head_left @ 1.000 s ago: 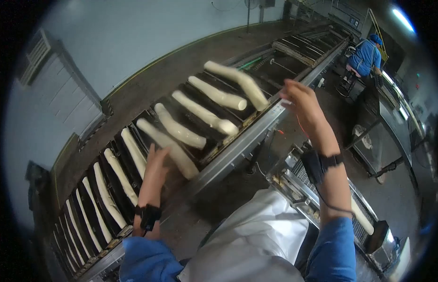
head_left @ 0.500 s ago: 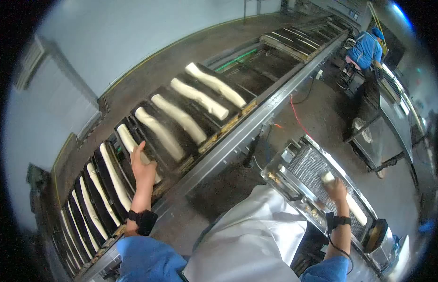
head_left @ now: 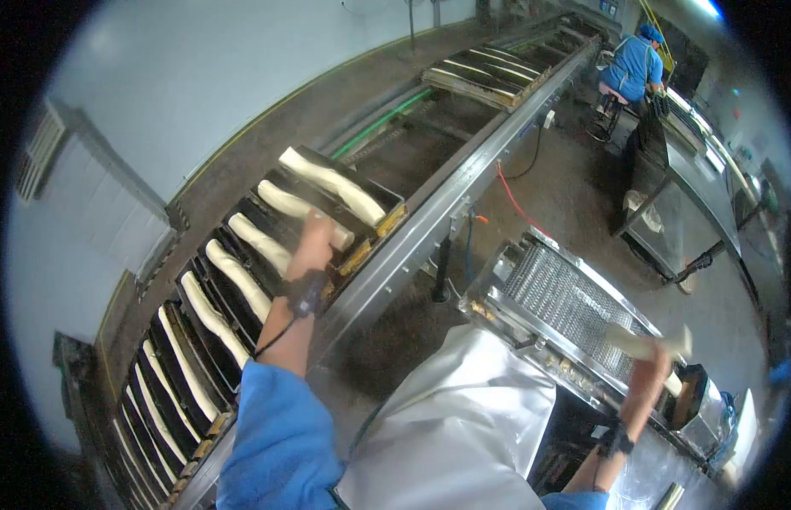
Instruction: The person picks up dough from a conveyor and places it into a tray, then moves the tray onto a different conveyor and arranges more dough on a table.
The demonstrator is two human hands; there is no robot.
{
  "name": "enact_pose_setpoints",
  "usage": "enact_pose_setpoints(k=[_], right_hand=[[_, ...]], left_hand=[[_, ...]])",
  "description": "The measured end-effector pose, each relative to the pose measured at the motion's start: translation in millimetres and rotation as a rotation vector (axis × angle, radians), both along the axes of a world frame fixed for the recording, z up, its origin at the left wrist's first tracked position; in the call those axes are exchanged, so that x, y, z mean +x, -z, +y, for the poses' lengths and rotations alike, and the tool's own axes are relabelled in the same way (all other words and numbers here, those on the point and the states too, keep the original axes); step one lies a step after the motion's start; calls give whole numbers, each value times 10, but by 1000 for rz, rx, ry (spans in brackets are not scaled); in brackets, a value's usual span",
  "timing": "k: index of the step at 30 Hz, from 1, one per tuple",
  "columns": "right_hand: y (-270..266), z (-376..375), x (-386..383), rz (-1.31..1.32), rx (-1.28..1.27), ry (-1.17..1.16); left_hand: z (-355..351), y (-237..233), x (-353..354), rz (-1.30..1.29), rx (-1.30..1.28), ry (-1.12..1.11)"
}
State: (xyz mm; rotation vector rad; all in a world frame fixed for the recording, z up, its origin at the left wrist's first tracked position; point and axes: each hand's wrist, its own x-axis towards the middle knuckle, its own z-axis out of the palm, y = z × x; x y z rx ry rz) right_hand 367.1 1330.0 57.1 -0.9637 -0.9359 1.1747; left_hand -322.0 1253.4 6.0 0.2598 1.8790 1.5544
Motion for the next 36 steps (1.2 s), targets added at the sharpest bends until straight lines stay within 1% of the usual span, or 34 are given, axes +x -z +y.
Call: enact_pose_setpoints(k=[1, 2, 3, 4, 5, 6, 7, 8, 9, 10, 11, 12, 14, 15, 16, 17, 18, 19, 20, 21, 22, 23, 24, 25, 26, 27, 28, 30, 31, 32, 33, 34, 35, 36], right_hand=[[-290, -283, 74, 60, -75, 226], [-162, -338, 560, 210, -1, 363], [-312, -599, 606, 52, 23, 541], [93, -746, 1107, -306, 143, 685], [297, -1001, 1407, -848, 227, 749], [457, -1243, 1857, -1140, -85, 864], [678, -1472, 2405, -1476, -618, 850], [624, -1589, 2344, -1665, -1144, 791], [770, -1760, 2403, -1773, -1265, 754], [942, -1955, 2481, -1825, -1273, 721], [1077, -2123, 2510, -1856, -1285, 679], [1198, -2258, 2495, -1873, -1293, 636], [1387, -2396, 2480, -1899, -1231, 626], [1490, -2421, 2504, -1911, -1158, 637], [1585, -2402, 2542, -1928, -1006, 674], [1697, -2302, 2578, -1832, -764, 770], [1857, -2041, 2643, -967, -581, 933], [1665, -1575, 2390, -113, -328, 973], [1374, -1292, 2123, -382, -373, 788], [956, -923, 1676, -445, -392, 668], [798, -577, 1369, -696, -252, 668], [729, -306, 1276, -802, -159, 533], [802, 47, 1263, -872, -79, 469], [319, 213, 901, -1033, -115, 341], [184, 364, 753, -1213, -14, 278], [-64, 559, 553, -1333, 40, 226], [-164, 773, 504, -1360, -4, 176], [-3, 1195, 613, -1681, 76, 144], [-216, 1366, 522, -1838, -154, 45], [-265, 1578, 535, -1910, -197, 23], [-369, 1574, 456, -1980, -242, -25], [-564, 1568, 426, -1960, -252, -55], [-519, 1735, 572, -2017, -229, -65], [-596, 1642, 541, -1951, -218, -63]], left_hand=[[-10, 5, 21, 12, 24, -52], [-4, -5, 54, 23, 47, -103], [-6, -13, 100, 86, 67, -71], [-60, -110, 162, 88, 63, -72], [-178, -281, 232, 42, -6, 0], [-277, -429, 313, -5, -78, 69], [-367, -497, 403, 26, -90, 115], [-468, -534, 492, 28, -94, 110], [-547, -551, 547, 40, -161, 138], [-612, -535, 587, 52, -226, 168], [-662, -479, 581, -9, -64, 120], [-649, -481, 540, -7, -65, 122], [-558, -628, 555, 460, -138, 28], [-500, -781, 608, 488, -75, -5], [-376, -885, 561, 331, 53, 17], [-209, -910, 490, 308, 16, -24], [-47, -907, 406, 282, -19, -60], [-44, -715, 227, 357, -4, 40], [-83, -482, 10, 432, 12, 140], [-119, -362, -267, 764, -251, 368], [-137, -386, -334, 1100, -512, 588], [-151, -376, -293, 1058, -529, 527], [-176, -472, -165, 1017, -547, 465], [-240, -556, -80, 1084, -597, 494], [-378, -592, -50, 1152, -645, 523], [-508, -701, 84, 1119, -589, 542], [-568, -929, 239, 1085, -534, 564], [-449, -1500, 894, -14, 115, -27], [-434, -1542, 947, 61, 23, -34], [-443, -1566, 1000, 136, -69, -42], [-497, -1646, 1055, 225, -144, -47], [-497, -1797, 1216, 317, -220, -47], [-375, -1975, 1431, 390, -226, -41], [-403, -2004, 1483, 459, -224, -25]])
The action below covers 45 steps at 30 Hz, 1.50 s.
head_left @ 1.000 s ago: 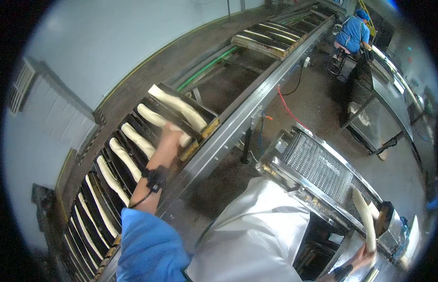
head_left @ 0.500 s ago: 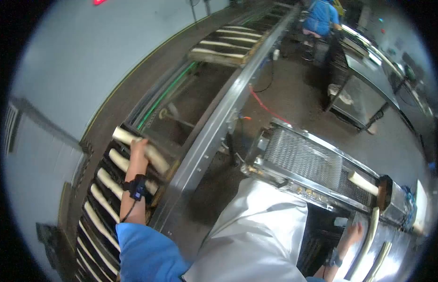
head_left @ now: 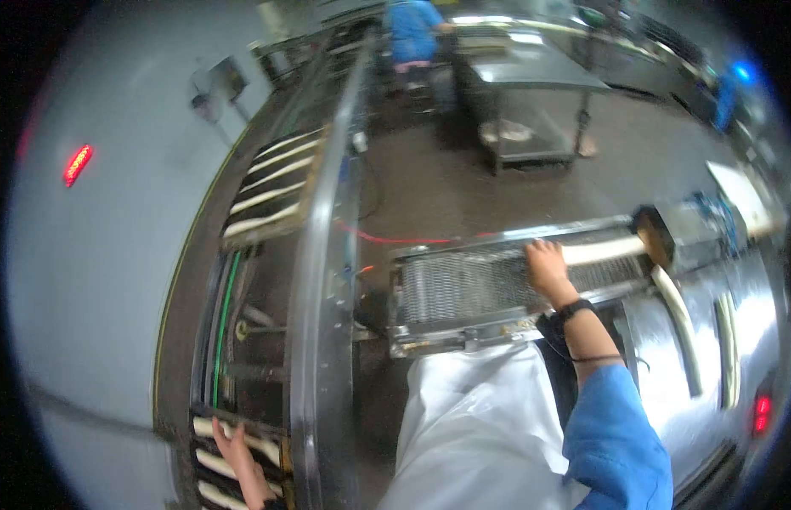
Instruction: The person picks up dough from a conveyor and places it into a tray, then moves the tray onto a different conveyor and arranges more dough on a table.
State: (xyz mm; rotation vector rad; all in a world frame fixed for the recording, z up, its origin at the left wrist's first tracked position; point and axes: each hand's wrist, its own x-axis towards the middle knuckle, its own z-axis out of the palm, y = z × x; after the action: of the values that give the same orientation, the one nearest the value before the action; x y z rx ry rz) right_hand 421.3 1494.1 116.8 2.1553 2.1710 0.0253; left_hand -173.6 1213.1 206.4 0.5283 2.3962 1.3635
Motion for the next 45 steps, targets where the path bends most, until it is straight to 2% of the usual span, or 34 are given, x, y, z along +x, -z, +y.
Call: enact_pose_setpoints(k=[1, 3, 4, 5, 6, 8, 10, 11, 12, 13, 14, 15, 16, 18, 19, 21, 22, 23, 24, 25, 28, 30, 32, 34, 36, 38, 40, 42, 43, 44, 45], right_hand=[[-210, 34, 83, 89, -55, 16], [-361, -63, 296, 158, 139, -59], [-469, -150, 413, 233, 123, -60], [-786, -320, 420, 377, 144, 32], [-752, -335, 699, 657, 325, 56], [-1053, -763, 1113, 1256, 461, 313], [-1364, -1296, 1818, 1346, 674, 491], [-1206, -1888, 2118, 1489, 822, 453], [-1165, -2267, 2444, 1409, 910, 589], [-1220, -2634, 2755, 1255, 899, 868], [-1126, -2993, 2965, 1138, 938, 991], [-1207, -3267, 3013, 792, 873, 1106], [-1189, -3474, 3070, 417, 769, 1129], [-1222, -3683, 3130, 15, 586, 1015], [-1233, -3697, 3201, 85, 478, 937], [-1268, -3550, 3195, 60, 344, 809], [-1269, -3439, 3310, 83, 179, 759], [-1450, -3292, 3352, 285, 4, 694], [-1320, -3183, 3436, 228, 69, 647], [-1123, -3063, 3524, 183, 139, 587], [-1126, -2842, 3571, 98, 154, 522], [-1251, -2873, 3662, 165, 32, 583], [-1144, -3001, 3880, 212, 78, 634], [-1133, -3153, 4108, 256, 124, 673], [-1244, -3322, 4287, 366, 99, 897], [-1177, -3487, 4584, 289, 134, 978], [-1068, -3696, 4906, -10, 245, 969], [-1276, -3933, 5090, 124, 401, 1079], [-1322, -4025, 5260, 134, 374, 1167], [-1262, -4127, 5376, 32, 353, 1290], [-1616, -4191, 5237, 217, 186, 1376]], left_hand=[[70, -30, 63, -19, 64, 44], [162, -19, 115, -59, 103, 168], [168, -18, 111, -28, 108, 238], [268, -6, 161, 2, 115, 303], [431, -24, 305, -11, 102, 365], [568, -97, 676, 5, 182, 565], [726, -408, 1261, 208, -43, 629], [656, -52, 1247, 49, 64, 692], [733, 186, 1194, -144, 150, 750], [784, 128, 1373, -148, 149, 773], [829, 83, 1570, -161, 137, 810], [888, -3, 1800, -173, 122, 847], [960, -115, 1996, -173, 119, 867], [1001, -296, 2435, 35, 19, 929], [1066, -374, 2603, 45, 18, 955], [1187, -457, 2930, -3, 41, 1089], [1213, -464, 3056, 8, 41, 1114], [1233, -451, 3189, 59, 52, 1233], [1230, -467, 3340, 111, 63, 1349], [1148, -607, 3598, 344, 6, 1436], [1027, -724, 4033, 471, -26, 1582], [1021, -671, 4121, 520, -41, 1606], [1003, -666, 4144, 566, -54, 1618], [937, -741, 4109, 454, -214, 1516], [998, -516, 3734, 495, -195, 1494], [996, -396, 3425, 488, -287, 1398], [931, -339, 3197, 434, -285, 1390], [824, -524, 3285, 378, -284, 1373], [699, -767, 3490, 437, -356, 1330], [608, -917, 3628, 490, -421, 1283], [590, -926, 3614, 480, -397, 1268]])
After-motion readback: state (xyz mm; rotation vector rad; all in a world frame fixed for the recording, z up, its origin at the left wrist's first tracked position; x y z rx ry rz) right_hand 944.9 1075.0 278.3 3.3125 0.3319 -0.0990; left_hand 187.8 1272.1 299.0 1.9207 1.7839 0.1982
